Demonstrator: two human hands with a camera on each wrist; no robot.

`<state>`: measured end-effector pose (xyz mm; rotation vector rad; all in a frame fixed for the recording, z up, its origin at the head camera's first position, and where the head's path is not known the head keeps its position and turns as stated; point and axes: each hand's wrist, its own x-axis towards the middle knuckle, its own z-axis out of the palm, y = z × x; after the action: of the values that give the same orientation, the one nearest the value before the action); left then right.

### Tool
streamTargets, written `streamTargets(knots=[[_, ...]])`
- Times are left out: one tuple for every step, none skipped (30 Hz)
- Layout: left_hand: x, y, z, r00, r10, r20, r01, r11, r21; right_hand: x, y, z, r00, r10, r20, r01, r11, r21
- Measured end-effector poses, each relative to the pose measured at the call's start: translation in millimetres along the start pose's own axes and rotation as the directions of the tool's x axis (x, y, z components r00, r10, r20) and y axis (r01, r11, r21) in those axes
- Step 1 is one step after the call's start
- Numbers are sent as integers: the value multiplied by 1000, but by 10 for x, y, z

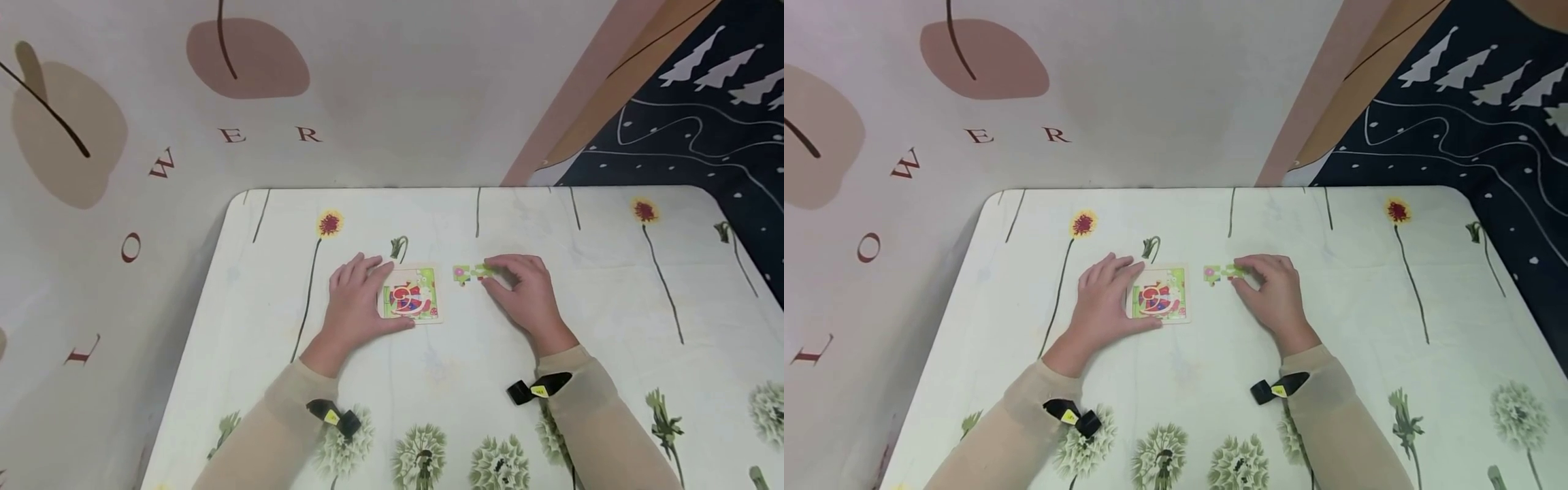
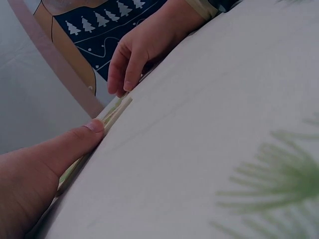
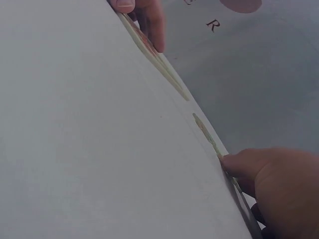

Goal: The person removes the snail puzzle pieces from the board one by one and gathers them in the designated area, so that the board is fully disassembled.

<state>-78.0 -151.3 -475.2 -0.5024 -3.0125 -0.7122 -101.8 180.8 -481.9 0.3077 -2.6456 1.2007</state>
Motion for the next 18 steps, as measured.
streamTargets(knots=[[1, -1, 0, 1000, 1, -2, -1, 1000, 0, 4, -9, -2, 1000, 5, -3, -5, 1000, 4], [3, -1, 0, 1000, 1, -5, -1, 1000, 0, 8, -17, -3, 1000, 10, -6, -10, 1000, 10], [4, -2, 2, 1000, 2, -6, -2, 1000, 0, 11, -22, -2, 1000, 17, -9, -17, 1000, 16], [2, -3, 0, 1000, 2, -6, -2, 1000, 0, 8, -29, 2, 1000, 25, -13, -24, 999, 25], [1, -4, 0, 1000, 3, -7, -3, 1000, 0, 6, -37, 6, 999, 33, -18, -32, 999, 35], [-2, -3, -1, 1000, 2, -6, -2, 1000, -2, 3, -44, 9, 999, 39, -24, -38, 998, 45], [-3, -4, -1, 1000, 2, -5, -2, 1000, -4, 3, -48, 14, 999, 43, -32, -41, 998, 53], [-4, -4, 0, 1000, 1, -4, -2, 1000, -5, 2, -49, 19, 998, 45, -40, -43, 997, 62], [-5, -4, 0, 1000, 2, -5, -2, 1000, -6, 4, -49, 25, 998, 46, -50, -42, 997, 69], [-3, -4, 1, 1000, 3, -7, -3, 1000, -7, 8, -54, 28, 997, 42, -63, -37, 996, 76], [-2, -4, 1, 1000, 3, -8, -3, 1000, -8, 13, -61, 32, 996, 36, -78, -30, 996, 81], [-1, -4, 2, 1000, 2, -9, -2, 1000, -8, 18, -68, 39, 995, 29, -94, -21, 996, 82], [-1, -5, 2, 1000, 1, -10, -2, 1000, -7, 22, -80, 46, 994, 20, -110, -11, 997, 81], [0, -4, 1, 1000, 1, -11, -1, 1000, -7, 25, -96, 56, 992, 9, -123, 0, 997, 75], [2, -2, 0, 1000, 0, -11, 0, 1000, -7, 27, -116, 68, 991, -2, -135, 11, 998, 64], [4, 0, -2, 1000, 0, -10, 0, 1000, -7, 28, -142, 84, 989, -12, -145, 20, 998, 51], [4, 3, -4, 1000, -1, -8, 1, 1000, -8, 26, -171, 103, 988, -21, -152, 27, 999, 34], [7, 6, -7, 1000, -1, -6, 1, 1000, -9, 26, -204, 125, 987, -31, -157, 33, 999, 12]])
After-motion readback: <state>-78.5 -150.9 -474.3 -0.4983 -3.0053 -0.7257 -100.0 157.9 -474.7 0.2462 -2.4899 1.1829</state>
